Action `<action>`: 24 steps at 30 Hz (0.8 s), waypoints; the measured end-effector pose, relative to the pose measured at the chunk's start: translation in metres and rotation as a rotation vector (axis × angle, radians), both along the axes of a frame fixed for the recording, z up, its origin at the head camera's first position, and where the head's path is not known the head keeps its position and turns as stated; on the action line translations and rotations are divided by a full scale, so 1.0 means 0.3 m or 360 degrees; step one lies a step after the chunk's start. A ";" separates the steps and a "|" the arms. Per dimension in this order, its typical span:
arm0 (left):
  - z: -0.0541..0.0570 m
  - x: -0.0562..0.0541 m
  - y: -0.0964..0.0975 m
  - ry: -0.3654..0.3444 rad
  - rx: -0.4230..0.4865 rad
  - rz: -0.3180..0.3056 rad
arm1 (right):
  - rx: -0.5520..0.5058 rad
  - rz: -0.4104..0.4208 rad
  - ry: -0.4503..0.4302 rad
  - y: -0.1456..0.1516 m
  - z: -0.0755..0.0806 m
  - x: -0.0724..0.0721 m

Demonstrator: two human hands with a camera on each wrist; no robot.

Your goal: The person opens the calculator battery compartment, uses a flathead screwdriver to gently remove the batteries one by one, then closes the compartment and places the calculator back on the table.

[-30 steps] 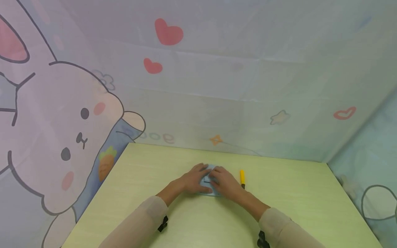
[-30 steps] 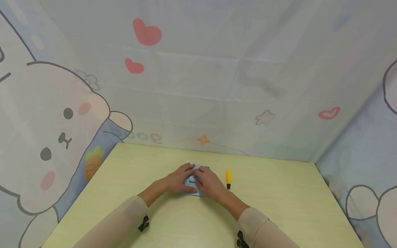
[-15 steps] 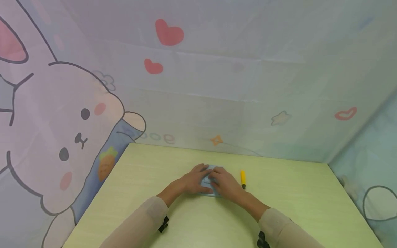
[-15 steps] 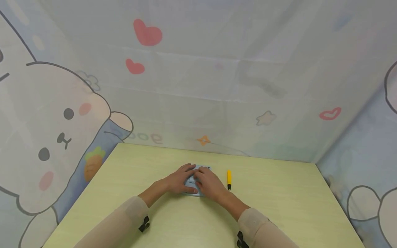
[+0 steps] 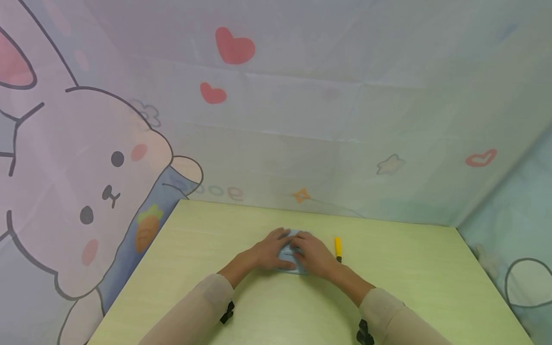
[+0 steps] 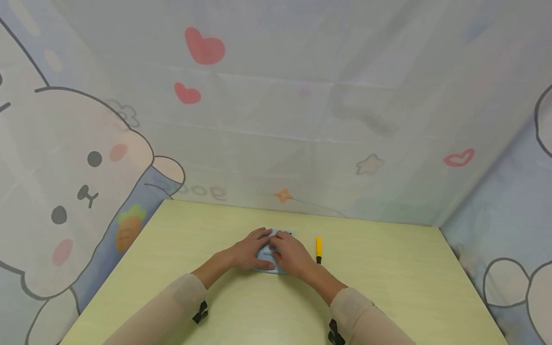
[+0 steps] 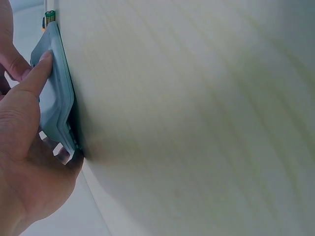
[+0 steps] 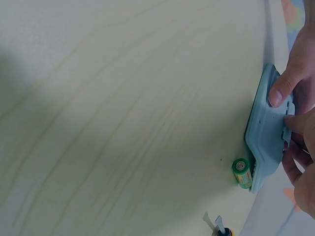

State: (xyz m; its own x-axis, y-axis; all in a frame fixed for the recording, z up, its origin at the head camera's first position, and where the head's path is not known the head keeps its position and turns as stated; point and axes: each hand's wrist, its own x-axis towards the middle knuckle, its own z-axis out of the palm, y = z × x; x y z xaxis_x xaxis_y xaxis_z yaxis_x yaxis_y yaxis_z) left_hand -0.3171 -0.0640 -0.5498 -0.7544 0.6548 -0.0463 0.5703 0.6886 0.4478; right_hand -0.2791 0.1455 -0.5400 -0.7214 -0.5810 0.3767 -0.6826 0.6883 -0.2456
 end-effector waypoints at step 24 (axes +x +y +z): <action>0.004 0.005 0.003 0.0015 -0.0004 -0.0002 | -0.0091 -0.0016 -0.0008 0.003 -0.012 -0.002</action>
State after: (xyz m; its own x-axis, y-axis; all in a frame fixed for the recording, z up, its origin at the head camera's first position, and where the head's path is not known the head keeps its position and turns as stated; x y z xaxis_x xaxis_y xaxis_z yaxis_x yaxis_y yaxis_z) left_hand -0.3157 -0.0632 -0.5486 -0.7539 0.6557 -0.0412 0.5753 0.6891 0.4406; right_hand -0.2796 0.1463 -0.5435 -0.7293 -0.5511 0.4055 -0.6742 0.6799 -0.2884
